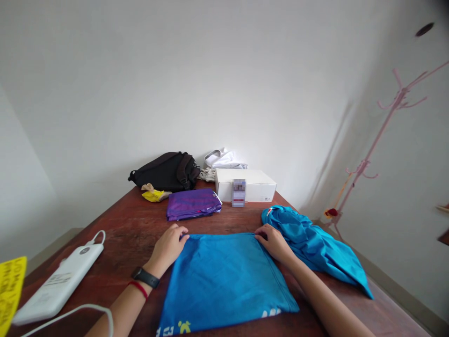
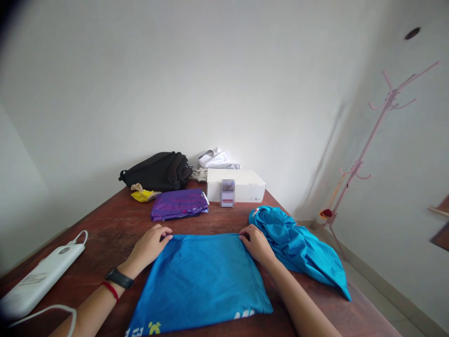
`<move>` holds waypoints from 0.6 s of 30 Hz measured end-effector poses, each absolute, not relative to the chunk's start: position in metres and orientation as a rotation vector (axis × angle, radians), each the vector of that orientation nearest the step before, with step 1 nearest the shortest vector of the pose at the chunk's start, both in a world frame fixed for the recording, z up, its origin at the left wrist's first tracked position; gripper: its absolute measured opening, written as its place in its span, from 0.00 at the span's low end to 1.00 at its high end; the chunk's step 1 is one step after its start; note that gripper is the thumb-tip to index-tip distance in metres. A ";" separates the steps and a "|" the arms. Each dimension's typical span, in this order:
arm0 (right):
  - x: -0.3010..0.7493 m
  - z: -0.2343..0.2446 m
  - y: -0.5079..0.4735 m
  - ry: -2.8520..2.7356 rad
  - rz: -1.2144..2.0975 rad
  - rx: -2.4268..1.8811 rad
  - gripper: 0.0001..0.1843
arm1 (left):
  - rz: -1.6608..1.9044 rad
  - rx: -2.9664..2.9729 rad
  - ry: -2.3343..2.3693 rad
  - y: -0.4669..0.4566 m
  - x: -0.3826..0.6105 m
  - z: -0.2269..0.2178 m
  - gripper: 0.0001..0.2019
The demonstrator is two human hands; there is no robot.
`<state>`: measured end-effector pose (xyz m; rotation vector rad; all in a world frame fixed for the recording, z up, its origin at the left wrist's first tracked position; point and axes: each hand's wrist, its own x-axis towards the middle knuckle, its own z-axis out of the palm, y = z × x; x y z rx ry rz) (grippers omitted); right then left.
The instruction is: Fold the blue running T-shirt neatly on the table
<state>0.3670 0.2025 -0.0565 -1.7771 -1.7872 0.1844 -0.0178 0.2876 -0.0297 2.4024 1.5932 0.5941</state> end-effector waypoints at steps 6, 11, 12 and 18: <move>0.371 -0.054 0.201 -1.832 0.225 -1.778 0.12 | 0.584 2.381 1.546 0.290 -0.022 -0.028 0.11; 0.371 -0.053 0.201 -1.829 0.244 -1.756 0.11 | 0.569 2.369 1.536 0.287 -0.023 -0.023 0.07; 0.370 -0.053 0.201 -1.822 0.252 -1.751 0.10 | 0.570 2.369 1.524 0.288 -0.023 -0.022 0.06; 0.369 -0.053 0.202 -1.782 0.266 -1.777 0.09 | 0.581 2.346 1.493 0.292 -0.027 -0.021 0.05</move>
